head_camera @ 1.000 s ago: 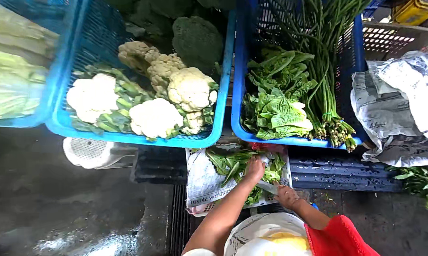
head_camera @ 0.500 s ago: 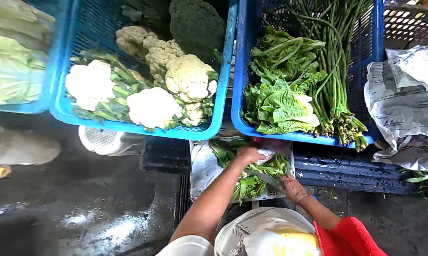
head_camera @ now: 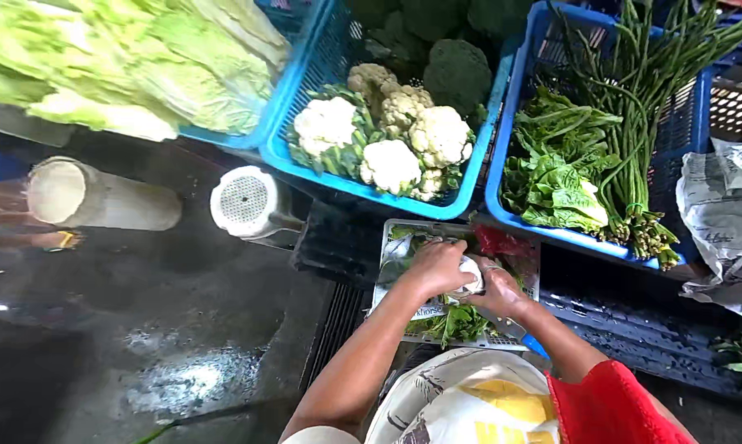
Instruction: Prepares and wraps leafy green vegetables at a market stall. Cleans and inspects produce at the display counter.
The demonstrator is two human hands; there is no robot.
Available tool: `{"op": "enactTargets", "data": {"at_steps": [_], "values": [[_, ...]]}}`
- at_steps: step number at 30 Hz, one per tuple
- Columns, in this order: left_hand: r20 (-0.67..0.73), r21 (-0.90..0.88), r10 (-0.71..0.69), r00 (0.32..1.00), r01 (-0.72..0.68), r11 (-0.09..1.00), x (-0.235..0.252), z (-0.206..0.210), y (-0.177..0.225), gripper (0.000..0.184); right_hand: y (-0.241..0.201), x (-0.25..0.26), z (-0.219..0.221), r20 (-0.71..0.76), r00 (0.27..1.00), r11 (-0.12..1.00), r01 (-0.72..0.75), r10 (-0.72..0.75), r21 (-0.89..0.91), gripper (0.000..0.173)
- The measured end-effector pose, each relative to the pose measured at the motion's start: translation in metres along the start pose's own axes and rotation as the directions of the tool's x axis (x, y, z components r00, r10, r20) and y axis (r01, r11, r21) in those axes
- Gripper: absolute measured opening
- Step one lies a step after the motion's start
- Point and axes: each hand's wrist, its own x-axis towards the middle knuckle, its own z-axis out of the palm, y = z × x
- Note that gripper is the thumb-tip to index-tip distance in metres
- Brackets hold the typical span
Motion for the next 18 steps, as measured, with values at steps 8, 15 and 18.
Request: {"op": "enactTargets", "data": {"at_steps": [8,15,18], "values": [[-0.029,-0.686,-0.019,0.999,-0.006,0.728,-0.016,0.048,-0.07,0.051,0.009,-0.043,-0.045,-0.087,0.996,0.912,0.028,0.009,0.408,0.105],[-0.161,-0.966,0.296,0.941,-0.212,0.149,-0.033,0.079,-0.031,0.108,-0.033,-0.055,-0.021,-0.285,0.947,0.741,0.082,0.152,0.666,0.09],[-0.167,-0.984,0.176,0.97,-0.174,0.026,-0.04,0.074,-0.018,0.108,-0.049,-0.051,-0.011,-0.385,0.897,0.82,0.045,0.217,0.57,0.067]]}}
